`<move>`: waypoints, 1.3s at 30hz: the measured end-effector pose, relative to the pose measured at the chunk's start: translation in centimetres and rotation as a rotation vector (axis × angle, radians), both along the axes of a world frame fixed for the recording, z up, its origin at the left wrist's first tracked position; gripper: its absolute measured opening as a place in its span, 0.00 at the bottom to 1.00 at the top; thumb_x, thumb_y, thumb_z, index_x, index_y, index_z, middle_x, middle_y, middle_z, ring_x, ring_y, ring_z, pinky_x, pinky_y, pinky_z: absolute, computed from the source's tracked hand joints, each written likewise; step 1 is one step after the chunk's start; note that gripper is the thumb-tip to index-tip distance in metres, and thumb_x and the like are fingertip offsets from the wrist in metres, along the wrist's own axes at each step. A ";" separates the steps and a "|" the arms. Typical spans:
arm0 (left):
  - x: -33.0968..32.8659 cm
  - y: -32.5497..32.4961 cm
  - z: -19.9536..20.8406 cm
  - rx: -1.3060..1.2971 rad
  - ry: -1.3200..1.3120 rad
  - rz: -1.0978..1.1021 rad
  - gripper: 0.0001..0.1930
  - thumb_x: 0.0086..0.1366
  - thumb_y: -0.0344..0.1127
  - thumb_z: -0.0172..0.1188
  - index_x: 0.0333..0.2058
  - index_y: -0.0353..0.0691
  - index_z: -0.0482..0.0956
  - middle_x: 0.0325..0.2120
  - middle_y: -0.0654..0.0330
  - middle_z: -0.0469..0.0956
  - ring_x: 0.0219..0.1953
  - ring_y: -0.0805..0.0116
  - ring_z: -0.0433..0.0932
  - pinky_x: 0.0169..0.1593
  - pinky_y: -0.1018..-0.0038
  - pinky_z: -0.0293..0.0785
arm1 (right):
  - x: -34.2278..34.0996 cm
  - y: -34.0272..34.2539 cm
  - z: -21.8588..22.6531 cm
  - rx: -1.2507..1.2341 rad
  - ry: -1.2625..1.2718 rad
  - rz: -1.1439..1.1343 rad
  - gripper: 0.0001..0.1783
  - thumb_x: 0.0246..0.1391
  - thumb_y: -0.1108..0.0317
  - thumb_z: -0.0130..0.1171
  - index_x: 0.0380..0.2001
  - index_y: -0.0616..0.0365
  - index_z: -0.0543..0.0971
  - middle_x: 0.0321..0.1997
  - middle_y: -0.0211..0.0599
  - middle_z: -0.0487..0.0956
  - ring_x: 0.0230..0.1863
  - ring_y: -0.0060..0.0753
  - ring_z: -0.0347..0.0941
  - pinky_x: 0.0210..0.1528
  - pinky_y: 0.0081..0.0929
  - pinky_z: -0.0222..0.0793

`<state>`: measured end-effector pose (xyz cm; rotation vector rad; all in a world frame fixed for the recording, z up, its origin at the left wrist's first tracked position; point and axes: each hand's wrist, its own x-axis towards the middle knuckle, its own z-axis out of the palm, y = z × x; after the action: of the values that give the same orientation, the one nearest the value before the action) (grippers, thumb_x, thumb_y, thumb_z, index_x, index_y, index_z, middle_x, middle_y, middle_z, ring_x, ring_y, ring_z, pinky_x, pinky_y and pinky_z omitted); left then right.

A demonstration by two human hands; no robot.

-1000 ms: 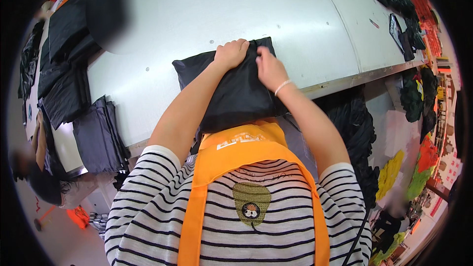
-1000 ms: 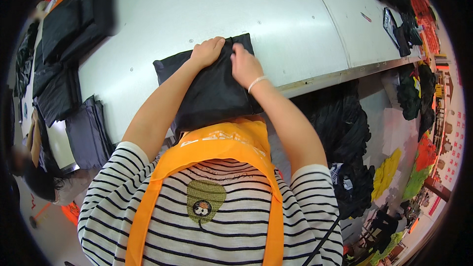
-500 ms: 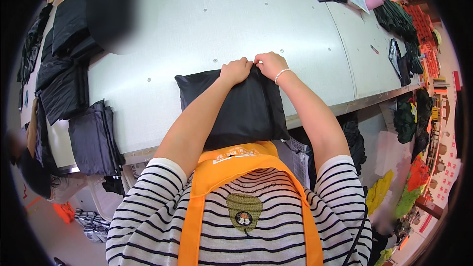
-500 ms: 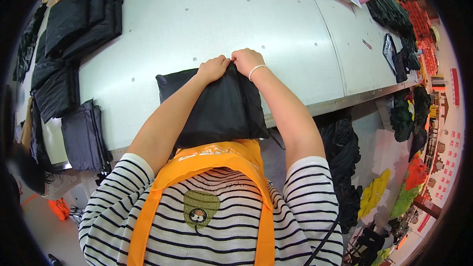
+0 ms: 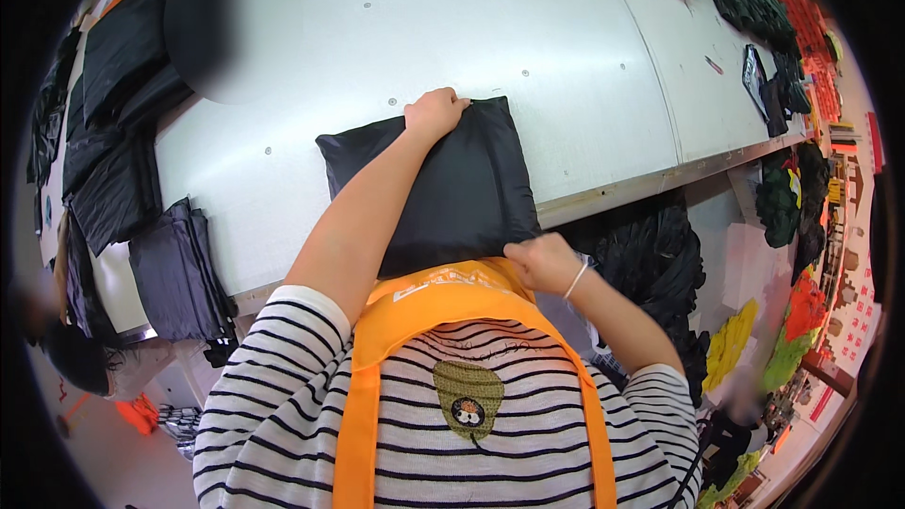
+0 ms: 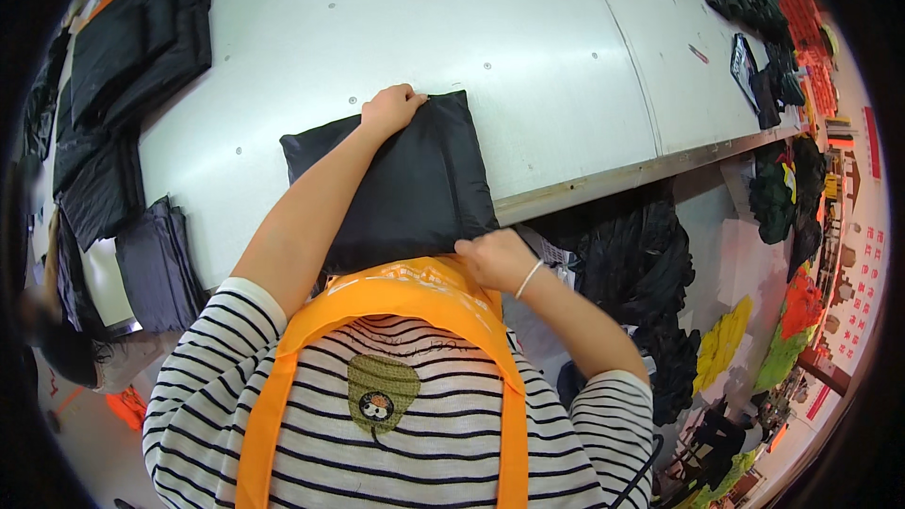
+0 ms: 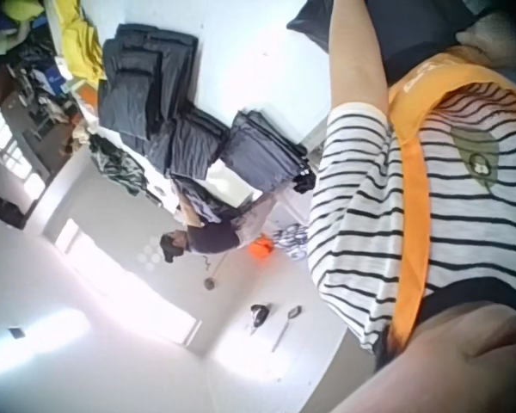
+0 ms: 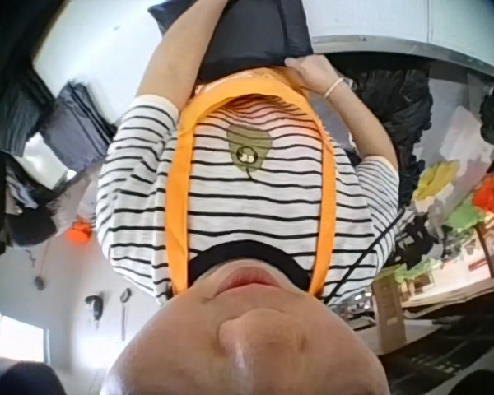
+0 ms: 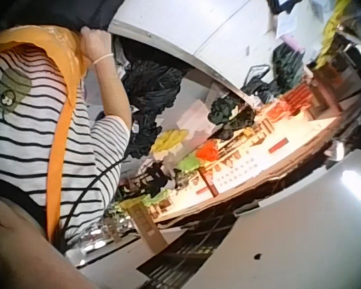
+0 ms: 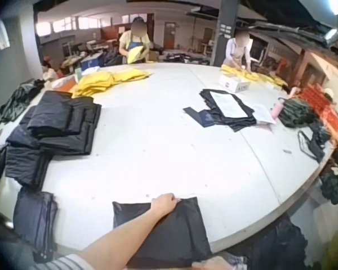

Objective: The person folds a black raincoat on a white table, smoothing the fabric and aligning the edges. They then place the folded coat into a plastic bag labeled 'HIMALAYA' and set it aside with other packaged items.

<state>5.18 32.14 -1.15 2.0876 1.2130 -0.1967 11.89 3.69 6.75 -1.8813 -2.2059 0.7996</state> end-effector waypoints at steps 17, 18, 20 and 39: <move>-13.9 -15.2 8.6 0.623 -0.192 0.450 0.33 0.55 0.42 0.63 0.57 0.39 0.63 0.59 0.42 0.58 0.58 0.45 0.59 0.60 0.56 0.54 | 6.8 2.3 -8.8 -0.135 0.659 -0.872 0.35 0.60 0.43 0.46 0.54 0.68 0.66 0.55 0.48 0.70 0.56 0.40 0.66 0.58 0.33 0.60; -16.8 -16.6 5.2 0.559 -0.102 0.601 0.35 0.56 0.42 0.63 0.60 0.38 0.59 0.58 0.39 0.58 0.58 0.42 0.59 0.60 0.55 0.56 | 6.9 2.4 -9.9 -0.137 0.630 -0.877 0.37 0.59 0.43 0.48 0.55 0.70 0.65 0.56 0.51 0.70 0.57 0.42 0.65 0.59 0.33 0.58; -21.3 -20.3 1.2 0.237 -0.162 0.792 0.33 0.59 0.46 0.60 0.58 0.36 0.61 0.51 0.41 0.68 0.55 0.45 0.64 0.57 0.58 0.61 | 5.4 3.6 -10.1 -0.089 0.612 -0.859 0.38 0.58 0.43 0.50 0.54 0.71 0.63 0.55 0.54 0.69 0.56 0.44 0.65 0.60 0.33 0.56; -41.0 -54.3 -2.6 0.342 0.374 2.138 0.28 0.65 0.46 0.53 0.55 0.29 0.67 0.50 0.44 0.72 0.51 0.56 0.71 0.56 0.69 0.64 | -30.5 5.5 -6.7 -0.535 0.297 0.607 0.54 0.48 0.42 0.59 0.63 0.73 0.48 0.55 0.67 0.66 0.55 0.60 0.66 0.56 0.39 0.64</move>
<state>-35.79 -22.14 -3.75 -0.0059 2.9852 0.6516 -18.61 9.16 0.03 -1.0921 -2.5398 1.7814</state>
